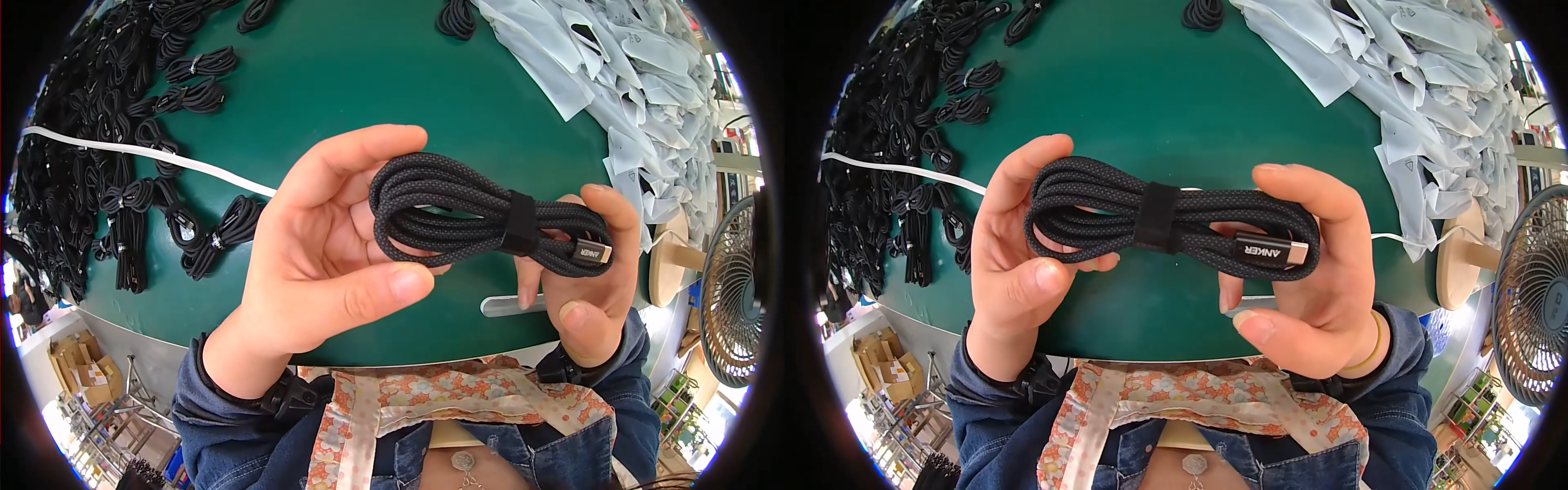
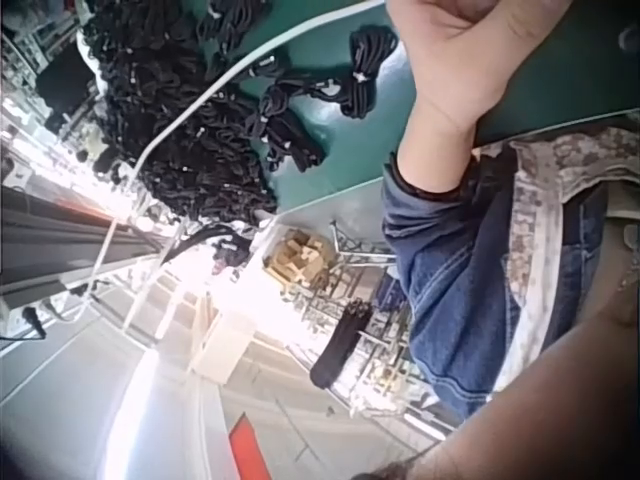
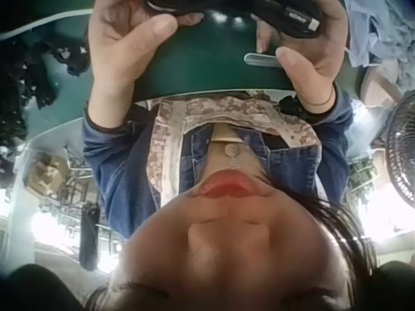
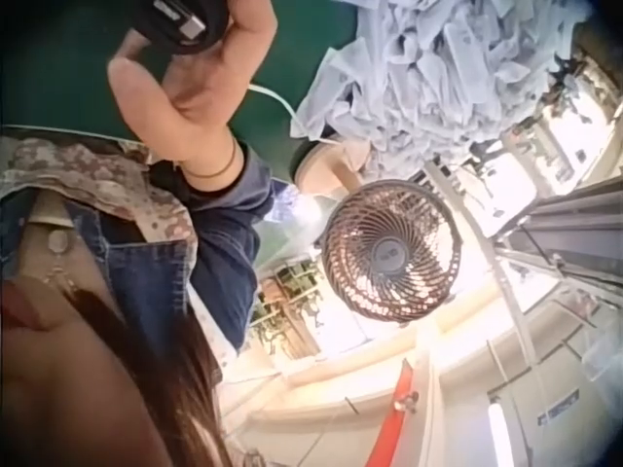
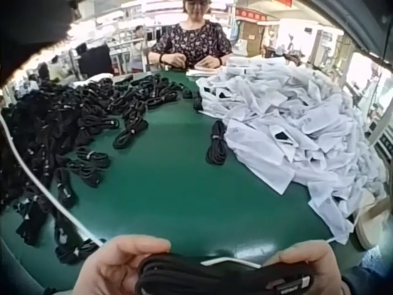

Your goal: The person picks up a bundled cable from a pile, turns it over by hand, and presses on the cable ends and the fastener. After inspecting the cable, they place it back on the table and repeat the process with others.

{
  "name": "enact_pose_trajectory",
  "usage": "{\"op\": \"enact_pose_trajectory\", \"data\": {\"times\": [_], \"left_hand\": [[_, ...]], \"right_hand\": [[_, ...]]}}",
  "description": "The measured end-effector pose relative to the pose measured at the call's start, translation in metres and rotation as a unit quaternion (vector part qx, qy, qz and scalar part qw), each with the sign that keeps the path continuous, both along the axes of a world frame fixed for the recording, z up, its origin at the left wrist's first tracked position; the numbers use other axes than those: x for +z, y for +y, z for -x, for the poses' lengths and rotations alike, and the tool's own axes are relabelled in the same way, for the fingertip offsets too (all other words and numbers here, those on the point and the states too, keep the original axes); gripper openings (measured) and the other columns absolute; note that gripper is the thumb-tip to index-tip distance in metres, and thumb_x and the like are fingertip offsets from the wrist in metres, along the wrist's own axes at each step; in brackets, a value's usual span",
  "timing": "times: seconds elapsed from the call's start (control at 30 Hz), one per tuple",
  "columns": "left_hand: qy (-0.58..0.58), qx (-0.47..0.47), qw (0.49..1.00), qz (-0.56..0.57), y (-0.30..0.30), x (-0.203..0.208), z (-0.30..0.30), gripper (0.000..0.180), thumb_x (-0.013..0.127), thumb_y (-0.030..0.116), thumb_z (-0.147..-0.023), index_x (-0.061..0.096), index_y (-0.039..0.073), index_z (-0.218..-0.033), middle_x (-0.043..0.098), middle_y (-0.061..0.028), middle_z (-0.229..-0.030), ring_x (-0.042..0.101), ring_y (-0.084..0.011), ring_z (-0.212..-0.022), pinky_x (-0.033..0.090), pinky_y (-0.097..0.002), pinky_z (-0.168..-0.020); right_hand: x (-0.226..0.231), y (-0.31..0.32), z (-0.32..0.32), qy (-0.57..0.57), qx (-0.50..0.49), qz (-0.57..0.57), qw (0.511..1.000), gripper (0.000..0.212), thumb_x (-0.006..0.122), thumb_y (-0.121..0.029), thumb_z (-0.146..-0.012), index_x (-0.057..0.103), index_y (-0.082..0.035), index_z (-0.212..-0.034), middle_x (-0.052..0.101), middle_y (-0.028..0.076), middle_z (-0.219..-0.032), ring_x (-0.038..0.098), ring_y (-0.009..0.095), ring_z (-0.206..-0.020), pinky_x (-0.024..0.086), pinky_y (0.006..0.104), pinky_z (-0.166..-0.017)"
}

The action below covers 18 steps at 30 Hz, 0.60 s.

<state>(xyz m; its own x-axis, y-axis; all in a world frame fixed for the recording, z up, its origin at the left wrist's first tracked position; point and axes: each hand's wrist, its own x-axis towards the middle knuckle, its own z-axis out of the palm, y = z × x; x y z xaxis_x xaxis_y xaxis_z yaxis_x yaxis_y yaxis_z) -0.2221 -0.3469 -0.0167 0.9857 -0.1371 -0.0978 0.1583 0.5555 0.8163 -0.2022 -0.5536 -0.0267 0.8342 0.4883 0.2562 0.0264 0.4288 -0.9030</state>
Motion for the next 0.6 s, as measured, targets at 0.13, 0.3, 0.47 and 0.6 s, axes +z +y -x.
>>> {"op": "enact_pose_trajectory", "data": {"times": [0.13, 0.3, 0.47, 0.6], "left_hand": [[-0.010, -0.005, 1.000, 0.024, 0.000, -0.002, 0.000, 0.071, 0.064, 0.005, -0.062, 0.025, -0.002, -0.121, 0.047, -0.0200, -0.103, 0.057, -0.0254, -0.084, 0.052, -0.0294, -0.065], [-0.022, -0.015, 1.000, 0.016, 0.002, -0.005, 0.000, 0.066, 0.060, -0.002, -0.063, 0.027, 0.000, -0.120, 0.043, -0.0227, -0.107, 0.056, -0.0254, -0.085, 0.050, -0.0293, -0.069], [-0.307, -0.060, 0.942, -0.120, 0.008, -0.021, -0.005, 0.057, 0.058, -0.006, -0.062, 0.033, 0.002, -0.112, 0.041, -0.0239, -0.109, 0.053, -0.0245, -0.088, 0.045, -0.0310, -0.077], [-0.234, -0.031, 0.968, -0.087, -0.003, -0.012, -0.003, 0.054, 0.062, -0.003, -0.060, 0.035, 0.002, -0.107, 0.042, -0.0235, -0.107, 0.051, -0.0235, -0.090, 0.042, -0.0315, -0.080]], "right_hand": [[0.003, 0.001, 0.003, 0.014, -0.013, 0.008, 1.000, 0.068, 0.055, -0.002, -0.063, 0.019, 0.005, -0.120, 0.047, 0.020, -0.102, 0.053, 0.019, -0.065, 0.042, 0.0262, -0.059], [0.002, 0.004, -0.001, 0.047, -0.007, -0.012, 0.999, 0.056, 0.053, -0.008, -0.071, 0.024, 0.006, -0.117, 0.048, 0.019, -0.096, 0.053, 0.017, -0.064, 0.042, 0.0262, -0.059], [0.002, -0.004, -0.001, 0.124, 0.076, 0.008, 0.989, 0.041, 0.048, -0.011, -0.076, 0.032, 0.006, -0.110, 0.047, 0.019, -0.094, 0.052, 0.016, -0.062, 0.043, 0.0258, -0.058], [0.001, -0.002, -0.004, -0.004, 0.028, 0.041, 0.999, 0.032, 0.047, -0.003, -0.074, 0.038, 0.006, -0.103, 0.044, 0.022, -0.097, 0.053, 0.016, -0.061, 0.044, 0.0252, -0.058]]}}
